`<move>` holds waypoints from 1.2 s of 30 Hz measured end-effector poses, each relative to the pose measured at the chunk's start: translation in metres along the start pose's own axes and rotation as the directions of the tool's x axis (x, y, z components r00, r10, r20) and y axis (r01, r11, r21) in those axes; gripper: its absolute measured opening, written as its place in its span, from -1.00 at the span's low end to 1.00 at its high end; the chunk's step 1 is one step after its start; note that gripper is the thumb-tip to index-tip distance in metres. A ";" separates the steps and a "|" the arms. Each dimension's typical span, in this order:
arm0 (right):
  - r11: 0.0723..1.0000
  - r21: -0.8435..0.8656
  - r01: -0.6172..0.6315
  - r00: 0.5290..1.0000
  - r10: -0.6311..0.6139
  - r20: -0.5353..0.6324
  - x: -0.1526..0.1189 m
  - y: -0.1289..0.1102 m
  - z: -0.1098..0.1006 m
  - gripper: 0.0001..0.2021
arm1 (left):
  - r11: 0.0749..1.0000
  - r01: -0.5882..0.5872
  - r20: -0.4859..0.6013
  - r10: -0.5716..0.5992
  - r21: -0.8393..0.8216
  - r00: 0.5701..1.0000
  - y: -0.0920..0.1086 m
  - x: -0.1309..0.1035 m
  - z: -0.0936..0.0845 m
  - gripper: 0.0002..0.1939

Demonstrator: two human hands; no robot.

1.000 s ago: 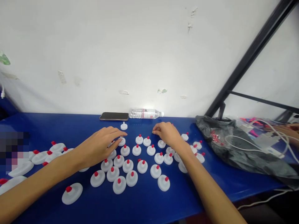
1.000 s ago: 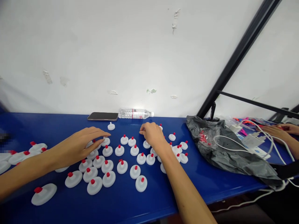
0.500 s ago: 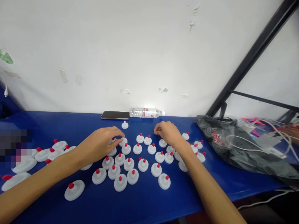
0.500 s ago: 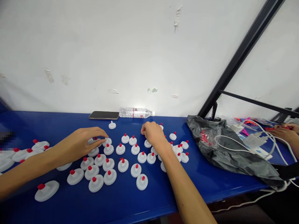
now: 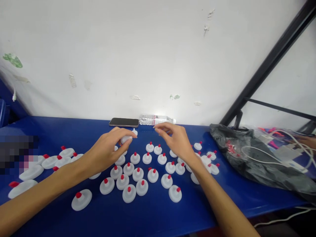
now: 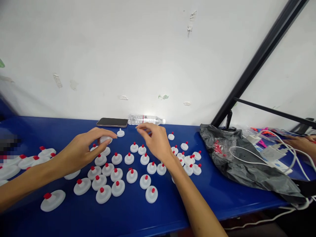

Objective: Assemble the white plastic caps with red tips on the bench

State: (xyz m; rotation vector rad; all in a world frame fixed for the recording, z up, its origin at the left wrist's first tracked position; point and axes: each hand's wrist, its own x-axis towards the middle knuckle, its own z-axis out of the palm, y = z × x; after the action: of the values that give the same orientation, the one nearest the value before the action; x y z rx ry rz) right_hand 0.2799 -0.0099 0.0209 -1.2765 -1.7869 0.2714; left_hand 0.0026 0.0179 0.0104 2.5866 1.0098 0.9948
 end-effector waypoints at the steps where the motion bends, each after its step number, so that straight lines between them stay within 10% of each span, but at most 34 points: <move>1: 0.991 0.129 0.015 1.000 -0.015 0.005 -0.002 -0.006 0.004 -0.92 | 1.000 -0.015 -0.008 0.015 0.004 1.000 -0.002 0.000 0.001 -0.55; 5: 0.888 0.456 -0.051 0.992 -0.008 0.127 -0.009 -0.027 0.016 -0.89 | 0.998 -0.054 -0.049 0.055 0.013 0.997 -0.011 -0.004 0.005 -0.36; 22: 0.640 0.705 -0.306 0.934 0.056 0.354 -0.013 -0.030 0.029 -0.74 | 0.949 -0.300 -0.186 0.313 0.096 0.931 0.015 -0.013 -0.001 -0.47; 30: 0.361 0.748 -0.557 0.761 -0.138 0.634 -0.019 -0.034 0.030 -0.54 | 0.895 -0.416 -0.283 0.445 0.160 0.850 0.035 -0.014 -0.007 -0.55; 36: 0.291 0.766 -0.573 0.759 -0.163 0.630 -0.023 -0.035 0.042 -0.57 | 0.878 -0.431 -0.302 0.477 0.209 0.825 0.039 -0.013 -0.006 -0.61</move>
State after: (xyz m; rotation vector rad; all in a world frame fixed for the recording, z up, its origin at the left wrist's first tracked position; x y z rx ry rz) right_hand 0.2267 -0.0318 0.0063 -0.4753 -1.3757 1.8479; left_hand 0.0124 -0.0204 0.0239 2.9028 0.5248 1.5959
